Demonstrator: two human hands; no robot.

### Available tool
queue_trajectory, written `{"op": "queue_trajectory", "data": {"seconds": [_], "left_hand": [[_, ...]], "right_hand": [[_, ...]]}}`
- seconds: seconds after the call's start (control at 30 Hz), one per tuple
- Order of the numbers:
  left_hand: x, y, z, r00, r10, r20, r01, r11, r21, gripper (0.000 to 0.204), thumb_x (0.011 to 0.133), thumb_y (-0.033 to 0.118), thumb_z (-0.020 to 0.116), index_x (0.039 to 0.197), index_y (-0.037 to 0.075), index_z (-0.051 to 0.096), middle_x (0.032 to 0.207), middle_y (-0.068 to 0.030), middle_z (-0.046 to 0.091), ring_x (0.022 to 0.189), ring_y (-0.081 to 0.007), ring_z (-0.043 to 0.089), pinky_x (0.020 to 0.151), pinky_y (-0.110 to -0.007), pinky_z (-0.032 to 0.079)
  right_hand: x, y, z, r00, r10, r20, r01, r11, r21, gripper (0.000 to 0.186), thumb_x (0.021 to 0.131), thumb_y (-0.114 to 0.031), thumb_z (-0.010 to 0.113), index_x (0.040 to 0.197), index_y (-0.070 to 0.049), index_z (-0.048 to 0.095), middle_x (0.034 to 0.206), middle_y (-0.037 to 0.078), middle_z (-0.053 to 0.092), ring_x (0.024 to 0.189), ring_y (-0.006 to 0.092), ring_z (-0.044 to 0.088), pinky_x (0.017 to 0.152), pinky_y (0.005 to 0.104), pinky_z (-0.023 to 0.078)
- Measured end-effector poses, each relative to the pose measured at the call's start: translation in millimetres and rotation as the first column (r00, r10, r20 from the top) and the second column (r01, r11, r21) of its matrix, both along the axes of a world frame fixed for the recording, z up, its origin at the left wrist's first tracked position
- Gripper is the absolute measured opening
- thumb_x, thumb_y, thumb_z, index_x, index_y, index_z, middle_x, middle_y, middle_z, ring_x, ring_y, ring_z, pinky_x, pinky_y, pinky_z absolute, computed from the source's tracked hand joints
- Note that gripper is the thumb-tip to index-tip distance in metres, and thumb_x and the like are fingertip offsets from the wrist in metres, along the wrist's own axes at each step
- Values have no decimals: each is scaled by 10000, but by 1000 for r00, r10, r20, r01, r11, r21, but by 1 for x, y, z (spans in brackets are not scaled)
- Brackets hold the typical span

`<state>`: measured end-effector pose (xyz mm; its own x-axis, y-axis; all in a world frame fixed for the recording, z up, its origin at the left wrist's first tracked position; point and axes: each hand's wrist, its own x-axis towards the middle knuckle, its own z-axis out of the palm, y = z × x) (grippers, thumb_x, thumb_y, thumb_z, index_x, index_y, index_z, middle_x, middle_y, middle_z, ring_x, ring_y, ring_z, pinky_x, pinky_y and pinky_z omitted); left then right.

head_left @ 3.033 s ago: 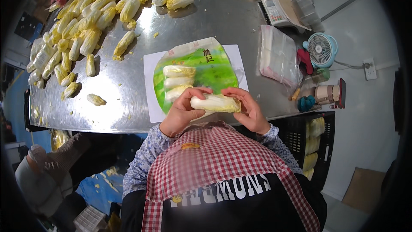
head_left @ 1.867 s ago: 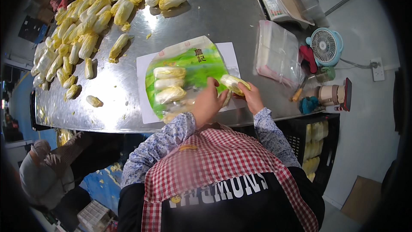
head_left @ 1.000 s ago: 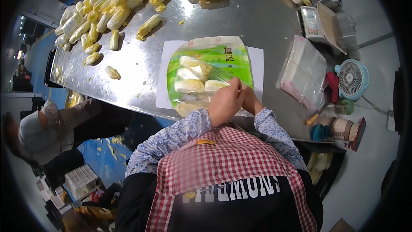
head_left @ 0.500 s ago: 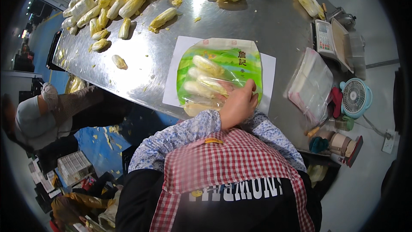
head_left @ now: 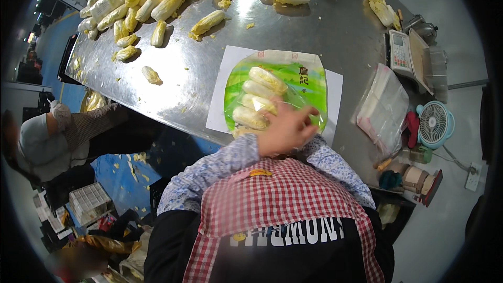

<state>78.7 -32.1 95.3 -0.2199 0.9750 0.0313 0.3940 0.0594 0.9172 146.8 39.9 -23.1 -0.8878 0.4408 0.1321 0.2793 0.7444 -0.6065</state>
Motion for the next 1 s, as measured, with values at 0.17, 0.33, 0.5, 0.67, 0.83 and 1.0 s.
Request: {"op": "queue_trajectory", "data": {"seconds": [0.17, 0.33, 0.5, 0.67, 0.83, 1.0], "left_hand": [[-115, -38, -43, 868, 477, -140, -456, 876, 158, 289, 869, 49, 564, 1157, 39, 554, 1124, -144, 595, 998, -269, 600, 831, -349, 487], [-134, -71, -88, 904, 270, -331, -237, 962, 137, 491, 903, 85, 518, 1367, 43, 363, 1397, -196, 362, 1282, -341, 369, 1044, -383, 324], [-109, -69, -115, 942, 261, -212, -247, 965, 91, 537, 926, 200, 504, 1400, 36, 312, 1445, -223, 267, 1314, -382, 298, 1078, -405, 263], [-116, -72, -116, 933, 309, -183, -294, 950, 105, 572, 909, 201, 527, 1404, 31, 296, 1440, -236, 259, 1319, -385, 285, 1084, -428, 247], [-87, -66, -68, 781, 144, -608, -14, 977, 213, 681, 805, 195, 649, 1394, 64, 335, 1437, -203, 284, 1329, -348, 287, 1087, -452, 244], [-45, -52, -67, 806, -201, -558, 308, 946, 104, 599, 876, 314, 553, 1391, 84, 351, 1465, -184, 265, 1358, -358, 243, 1100, -502, 186]], "right_hand": [[15, 0, 21, 961, -21, 276, 93, 963, -251, 527, 849, -394, 593, 1195, -38, 419, 915, 249, 600, 791, 382, 609, 675, 456, 478], [16, 0, 29, 965, 133, 225, -66, 957, -282, 525, 887, -355, 546, 1267, -47, 354, 956, 286, 589, 830, 426, 601, 723, 480, 472], [-9, -13, 10, 987, 47, 156, -1, 958, -285, 402, 856, -291, 603, 1135, -51, 442, 870, 256, 608, 778, 419, 600, 648, 464, 482], [0, -9, 21, 977, 58, 206, 40, 897, -440, 443, 860, -312, 590, 1152, -16, 437, 941, 243, 604, 771, 363, 616, 684, 430, 491], [7, -19, 45, 876, 163, 455, -70, 974, -215, 453, 844, -298, 610, 1181, -43, 446, 957, 201, 617, 854, 307, 608, 725, 385, 484], [2, -39, 19, 944, 163, 286, -109, 974, -196, 397, 845, -292, 610, 1127, -38, 492, 942, 178, 629, 838, 285, 611, 715, 379, 484]]}}
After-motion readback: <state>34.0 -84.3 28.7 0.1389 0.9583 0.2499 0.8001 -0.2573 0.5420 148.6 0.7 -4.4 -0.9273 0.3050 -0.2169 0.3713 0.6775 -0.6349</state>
